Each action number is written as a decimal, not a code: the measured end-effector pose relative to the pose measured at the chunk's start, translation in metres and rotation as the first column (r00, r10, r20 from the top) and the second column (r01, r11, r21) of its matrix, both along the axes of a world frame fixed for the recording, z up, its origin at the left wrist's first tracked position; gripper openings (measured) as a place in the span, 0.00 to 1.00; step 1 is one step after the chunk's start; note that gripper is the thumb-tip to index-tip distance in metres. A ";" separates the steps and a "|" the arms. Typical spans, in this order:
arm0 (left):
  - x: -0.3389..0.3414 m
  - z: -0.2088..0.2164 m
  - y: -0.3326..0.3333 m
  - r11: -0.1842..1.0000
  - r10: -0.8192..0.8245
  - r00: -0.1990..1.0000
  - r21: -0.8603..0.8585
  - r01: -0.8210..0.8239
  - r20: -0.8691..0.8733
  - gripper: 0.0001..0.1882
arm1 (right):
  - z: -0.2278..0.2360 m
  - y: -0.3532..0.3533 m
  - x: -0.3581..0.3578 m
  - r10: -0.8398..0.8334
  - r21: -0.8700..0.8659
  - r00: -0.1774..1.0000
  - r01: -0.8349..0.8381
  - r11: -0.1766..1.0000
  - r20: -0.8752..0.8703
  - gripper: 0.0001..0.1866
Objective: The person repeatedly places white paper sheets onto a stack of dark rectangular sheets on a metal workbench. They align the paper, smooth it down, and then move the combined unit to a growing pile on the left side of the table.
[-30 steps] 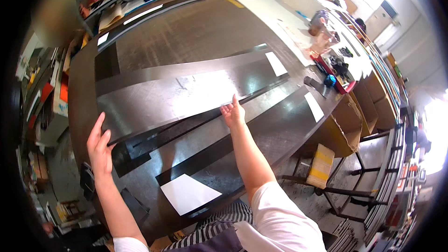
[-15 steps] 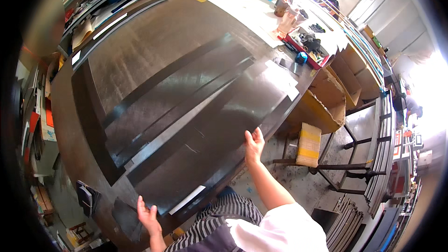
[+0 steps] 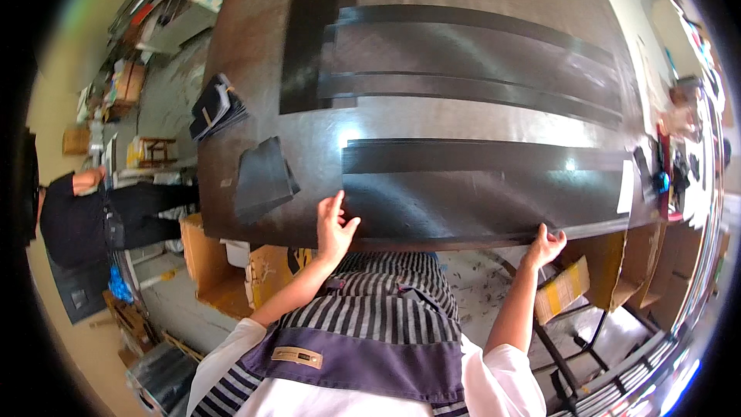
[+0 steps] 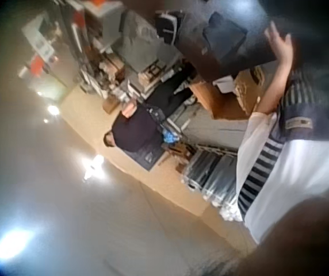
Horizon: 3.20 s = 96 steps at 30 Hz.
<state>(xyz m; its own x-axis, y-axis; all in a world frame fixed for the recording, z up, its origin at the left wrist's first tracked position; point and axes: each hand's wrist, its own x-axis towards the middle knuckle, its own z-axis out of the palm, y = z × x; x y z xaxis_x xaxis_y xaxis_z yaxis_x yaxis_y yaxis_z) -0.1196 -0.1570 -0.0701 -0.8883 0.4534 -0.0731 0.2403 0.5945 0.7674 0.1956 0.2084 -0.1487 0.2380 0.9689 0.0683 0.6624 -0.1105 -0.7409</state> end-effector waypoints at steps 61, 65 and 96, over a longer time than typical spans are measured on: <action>-0.087 0.069 -0.104 0.958 0.252 0.916 0.211 -0.192 -0.311 0.43 | 0.188 -0.334 -0.421 0.873 0.030 -0.077 -0.997 -0.071 -0.482 0.16; -0.088 0.098 -0.116 0.906 0.351 0.922 0.309 -0.290 -0.162 0.17 | 0.212 -0.300 -0.393 0.687 0.191 -0.299 -0.954 -0.232 -0.662 0.41; -0.041 0.005 -0.003 0.943 0.162 0.902 0.205 -0.261 0.399 0.11 | 0.092 -0.150 -0.206 0.772 -0.191 0.496 -0.868 0.459 -0.397 0.12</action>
